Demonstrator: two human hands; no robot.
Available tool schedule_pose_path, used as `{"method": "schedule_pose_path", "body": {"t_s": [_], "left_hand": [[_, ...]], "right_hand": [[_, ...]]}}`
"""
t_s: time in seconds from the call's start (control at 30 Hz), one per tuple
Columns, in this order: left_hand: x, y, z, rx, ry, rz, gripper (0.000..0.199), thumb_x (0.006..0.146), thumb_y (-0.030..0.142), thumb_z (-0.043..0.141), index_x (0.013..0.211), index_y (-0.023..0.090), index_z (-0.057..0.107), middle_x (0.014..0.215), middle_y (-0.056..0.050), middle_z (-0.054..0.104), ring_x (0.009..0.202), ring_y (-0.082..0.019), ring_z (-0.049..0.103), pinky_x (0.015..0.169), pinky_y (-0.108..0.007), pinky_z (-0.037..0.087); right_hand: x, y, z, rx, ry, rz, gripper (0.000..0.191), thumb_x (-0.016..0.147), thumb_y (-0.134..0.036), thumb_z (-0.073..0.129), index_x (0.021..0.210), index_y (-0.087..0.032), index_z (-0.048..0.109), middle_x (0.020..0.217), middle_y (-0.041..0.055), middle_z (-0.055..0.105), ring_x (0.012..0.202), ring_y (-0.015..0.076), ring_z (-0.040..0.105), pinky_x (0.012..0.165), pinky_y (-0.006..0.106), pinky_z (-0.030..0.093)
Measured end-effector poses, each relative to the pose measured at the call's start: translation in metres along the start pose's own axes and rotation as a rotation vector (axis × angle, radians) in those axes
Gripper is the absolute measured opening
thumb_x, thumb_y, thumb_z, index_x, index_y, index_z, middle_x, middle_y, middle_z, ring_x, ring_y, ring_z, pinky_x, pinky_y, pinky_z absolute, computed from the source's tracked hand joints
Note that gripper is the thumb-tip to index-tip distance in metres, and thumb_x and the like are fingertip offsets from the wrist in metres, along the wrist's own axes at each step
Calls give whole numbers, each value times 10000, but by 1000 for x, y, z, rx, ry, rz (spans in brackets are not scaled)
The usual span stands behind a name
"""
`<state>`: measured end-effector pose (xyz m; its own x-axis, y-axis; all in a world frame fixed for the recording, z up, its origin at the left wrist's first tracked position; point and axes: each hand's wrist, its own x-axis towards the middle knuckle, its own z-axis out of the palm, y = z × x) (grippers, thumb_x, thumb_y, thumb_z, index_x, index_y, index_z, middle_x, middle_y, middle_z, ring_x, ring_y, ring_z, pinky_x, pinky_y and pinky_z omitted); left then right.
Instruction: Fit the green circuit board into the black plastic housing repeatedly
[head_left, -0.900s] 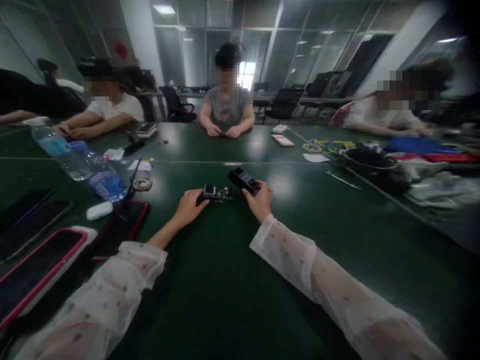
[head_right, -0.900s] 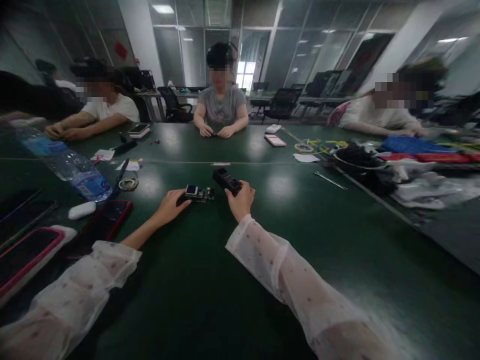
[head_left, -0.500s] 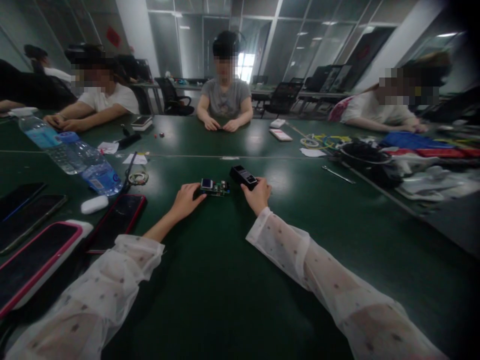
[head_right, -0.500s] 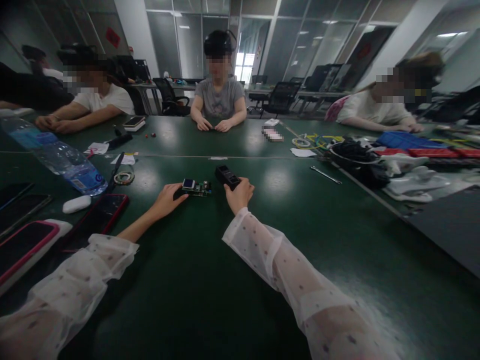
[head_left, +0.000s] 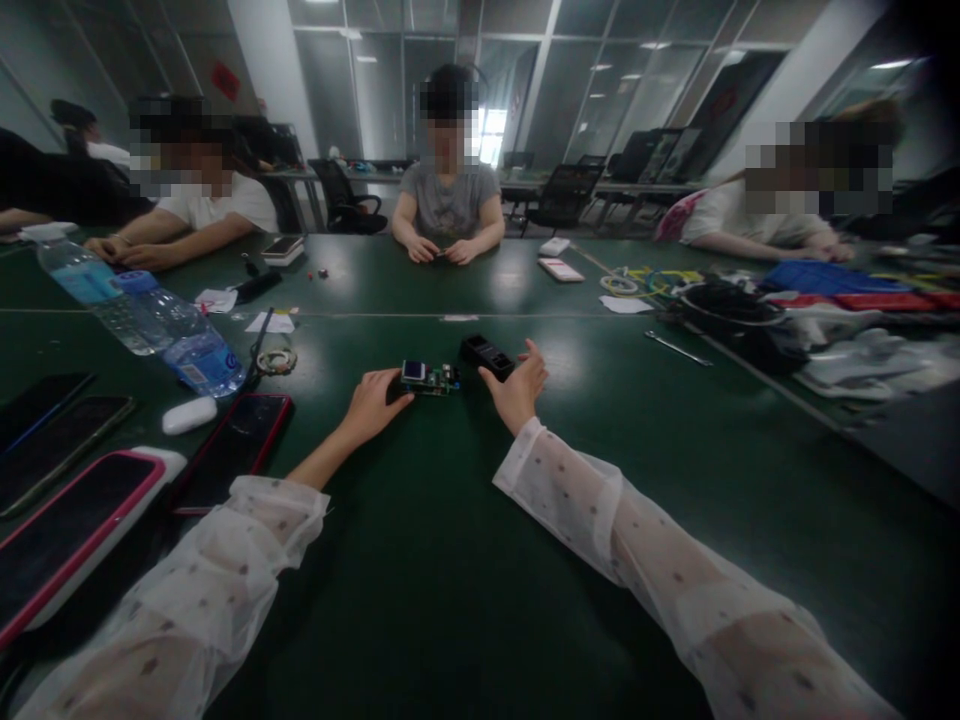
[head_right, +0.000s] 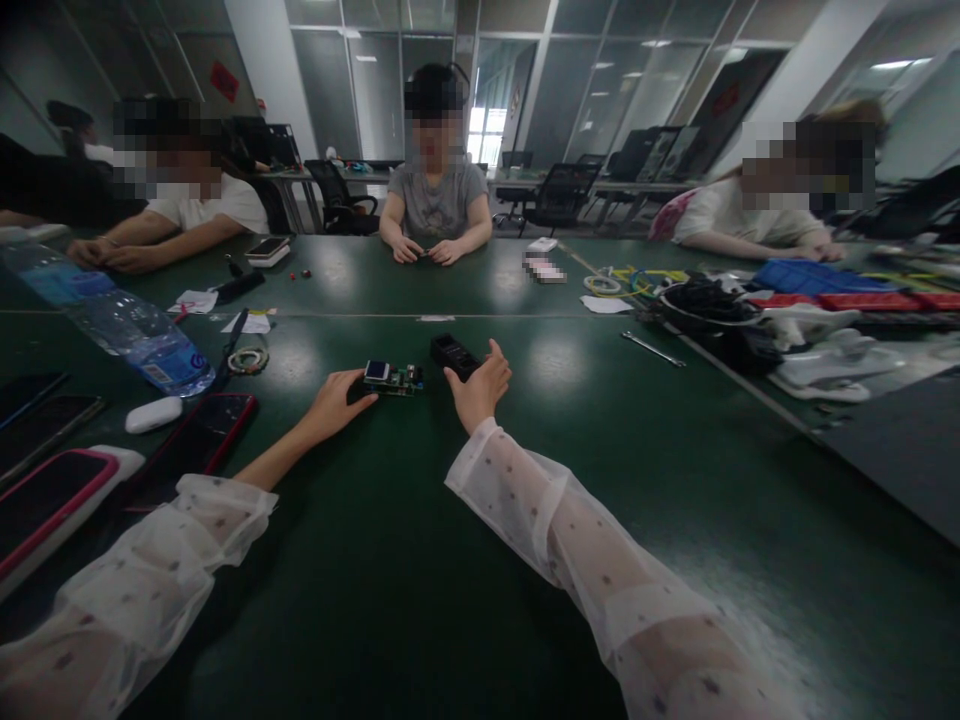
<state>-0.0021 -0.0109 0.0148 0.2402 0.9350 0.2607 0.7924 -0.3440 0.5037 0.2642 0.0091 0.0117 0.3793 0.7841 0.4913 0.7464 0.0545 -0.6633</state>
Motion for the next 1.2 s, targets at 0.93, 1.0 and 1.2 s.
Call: {"method": "schedule_pose_path", "body": {"t_s": [0.93, 1.0, 1.2], "left_hand": [[-3, 3, -2, -50, 0, -19, 585, 886, 438, 602, 1403, 213, 444, 1411, -124, 529, 1323, -311, 447, 1044, -531, 428], [-2, 1, 0, -44, 2, -15, 594, 884, 438, 605, 1405, 205, 439, 1412, -130, 524, 1320, -309, 451, 1039, -521, 436], [0, -3, 5, -8, 24, 22, 619, 872, 453, 619, 1395, 173, 446, 1378, -140, 545, 1299, -313, 462, 1050, -491, 434]], "right_hand": [[0, -2, 1, 383, -179, -214, 535, 853, -390, 657, 1304, -182, 459, 1228, 140, 603, 1076, 262, 617, 957, 466, 512], [-5, -10, -3, 381, -227, -313, 541, 862, -388, 657, 1324, -187, 462, 1261, 144, 590, 1140, 272, 599, 994, 473, 502], [-9, -17, -6, 389, -354, -386, 531, 862, -366, 668, 1329, -198, 477, 1266, 142, 600, 1140, 276, 614, 1008, 483, 503]]}}
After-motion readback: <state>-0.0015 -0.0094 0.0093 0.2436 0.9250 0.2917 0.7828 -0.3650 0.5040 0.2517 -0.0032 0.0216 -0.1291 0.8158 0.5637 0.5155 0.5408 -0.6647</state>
